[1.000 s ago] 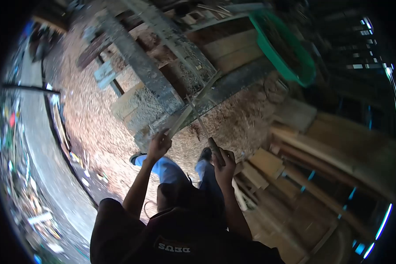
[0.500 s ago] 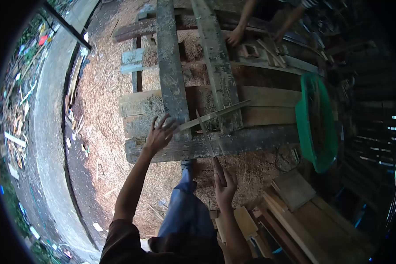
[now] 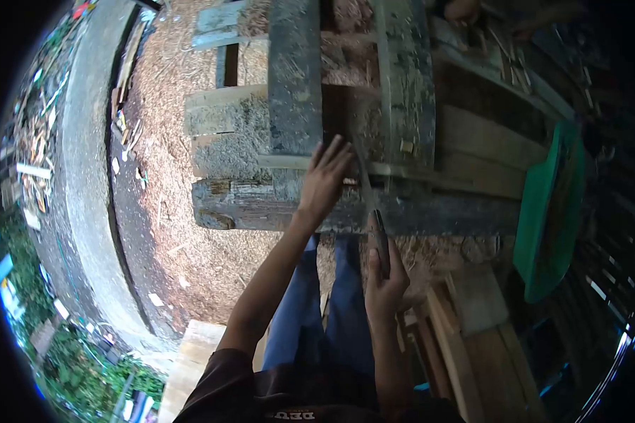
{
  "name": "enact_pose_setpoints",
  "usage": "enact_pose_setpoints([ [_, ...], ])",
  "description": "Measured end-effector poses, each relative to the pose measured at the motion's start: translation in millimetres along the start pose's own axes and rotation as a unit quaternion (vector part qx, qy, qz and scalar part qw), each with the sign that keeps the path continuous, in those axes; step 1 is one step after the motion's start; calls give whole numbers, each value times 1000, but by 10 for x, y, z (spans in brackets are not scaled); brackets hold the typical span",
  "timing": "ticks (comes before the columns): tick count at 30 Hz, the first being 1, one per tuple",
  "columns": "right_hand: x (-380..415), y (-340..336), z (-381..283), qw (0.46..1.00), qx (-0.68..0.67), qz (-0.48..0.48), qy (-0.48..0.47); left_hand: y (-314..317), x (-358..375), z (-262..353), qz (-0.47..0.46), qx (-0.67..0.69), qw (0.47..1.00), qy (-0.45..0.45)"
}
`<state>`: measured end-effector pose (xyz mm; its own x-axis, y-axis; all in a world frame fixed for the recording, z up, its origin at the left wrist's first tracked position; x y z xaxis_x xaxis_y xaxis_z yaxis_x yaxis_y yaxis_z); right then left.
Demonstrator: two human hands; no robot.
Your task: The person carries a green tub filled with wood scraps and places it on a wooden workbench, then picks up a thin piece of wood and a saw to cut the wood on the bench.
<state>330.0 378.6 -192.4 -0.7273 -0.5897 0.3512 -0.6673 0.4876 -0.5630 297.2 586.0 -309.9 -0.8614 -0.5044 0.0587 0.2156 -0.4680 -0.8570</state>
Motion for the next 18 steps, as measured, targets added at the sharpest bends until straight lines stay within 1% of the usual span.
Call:
enact_pose_setpoints([
  [1,-51,-26,24,1000,-14,-19,9,-10,-34,25,-7,18,1000,-13],
  [2,-114,-40,20,1000,-16,-27,-1,-31,-56,46,1,12,1000,-22],
  [4,-171,-46,1,999,-25,-23,-14,-165,-71,34,66,152,985,-54],
  [5,-196,-31,-12,999,-32,-24,-14,-204,-53,47,64,145,986,-53],
  [7,-229,-5,-71,997,-50,-56,-15,-455,3,139,104,183,977,-35],
  [8,-251,-12,-55,997,-55,-57,-17,-538,11,100,105,177,978,-36],
  [10,-273,-30,-69,996,-32,-41,-66,-784,124,-112,182,39,979,-86],
  [11,-274,-42,-50,996,-37,-42,-65,-815,126,-210,179,35,979,-86],
  [13,-290,-51,11,995,-42,-81,-30,-832,104,-546,222,-13,963,-152],
  [14,-297,-66,21,995,-45,-83,-30,-809,75,-687,222,-16,963,-153],
  [16,-299,-71,11,995,-26,-87,-44,-740,-8,-881,195,-48,971,-126],
  [17,-298,-67,8,995,-27,-85,-43,-704,-36,-949,184,-52,971,-142],
  [18,-289,-65,7,995,-35,-85,-43,-647,-53,-950,182,-52,972,-140],
])
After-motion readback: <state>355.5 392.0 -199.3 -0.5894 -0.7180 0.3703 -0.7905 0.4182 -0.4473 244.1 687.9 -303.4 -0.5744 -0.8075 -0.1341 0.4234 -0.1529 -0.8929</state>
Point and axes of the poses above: each hand's wrist, its own x-axis away from the middle knuckle, its own y-axis out of the palm, z = x × y, the point moved 6 cm from there along -x, towards the middle knuckle, and after that the axes turned 6 degrees about -z, right-handed, at the moved point
